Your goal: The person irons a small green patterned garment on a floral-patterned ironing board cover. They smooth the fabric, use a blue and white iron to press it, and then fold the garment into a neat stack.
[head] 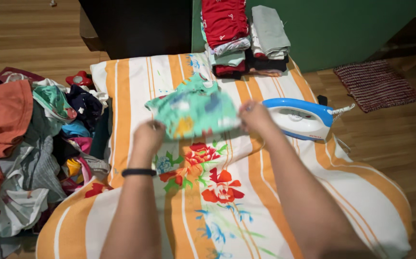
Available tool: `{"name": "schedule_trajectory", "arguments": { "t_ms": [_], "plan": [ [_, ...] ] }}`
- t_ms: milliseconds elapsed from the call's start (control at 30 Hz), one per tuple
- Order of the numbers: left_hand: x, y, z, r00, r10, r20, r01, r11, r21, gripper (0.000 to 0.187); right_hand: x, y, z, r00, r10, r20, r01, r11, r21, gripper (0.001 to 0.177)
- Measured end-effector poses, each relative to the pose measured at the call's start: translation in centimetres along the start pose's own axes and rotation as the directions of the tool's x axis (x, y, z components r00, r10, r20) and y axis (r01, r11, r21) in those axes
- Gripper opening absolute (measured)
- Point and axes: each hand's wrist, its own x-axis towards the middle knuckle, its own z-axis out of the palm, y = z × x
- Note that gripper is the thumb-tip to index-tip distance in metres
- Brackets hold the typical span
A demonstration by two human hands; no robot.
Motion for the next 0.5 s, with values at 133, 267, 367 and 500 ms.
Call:
{"name": "schedule_trajectory", "arguments": {
  "t_ms": [133, 267, 367, 500],
  "plan": [
    [-1.8, -2.2, 2.5, 0.999, 0.039, 0.026, -0.04, 0.998, 0.038, 0.017, -2.7, 4.0, 0.4, 0.979, 0.151, 0.136, -0.161, 0.985, 0.063, 0.014],
    [-2.1, -1.9, 1.8, 0.994, 0.067, 0.085, -0.08, 0.985, 0.152, 0.018, -2.6, 4.5, -1.2, 0.968, 0.194, 0.159, -0.185, 0.98, -0.072, 0.018],
    [-3.1, -0.5, 1.2, 0.991, 0.06, 0.121, -0.091, 0.958, 0.274, 0.02, -2.8, 4.3, -1.3, 0.952, 0.239, 0.191, -0.212, 0.965, -0.151, 0.022],
    [-5.1, 3.3, 0.4, 0.993, 0.108, -0.047, -0.082, 0.922, 0.379, 0.021, -3.3, 4.3, -0.7, 0.985, 0.144, 0.1, -0.126, 0.977, -0.17, 0.039]
  ]
}}
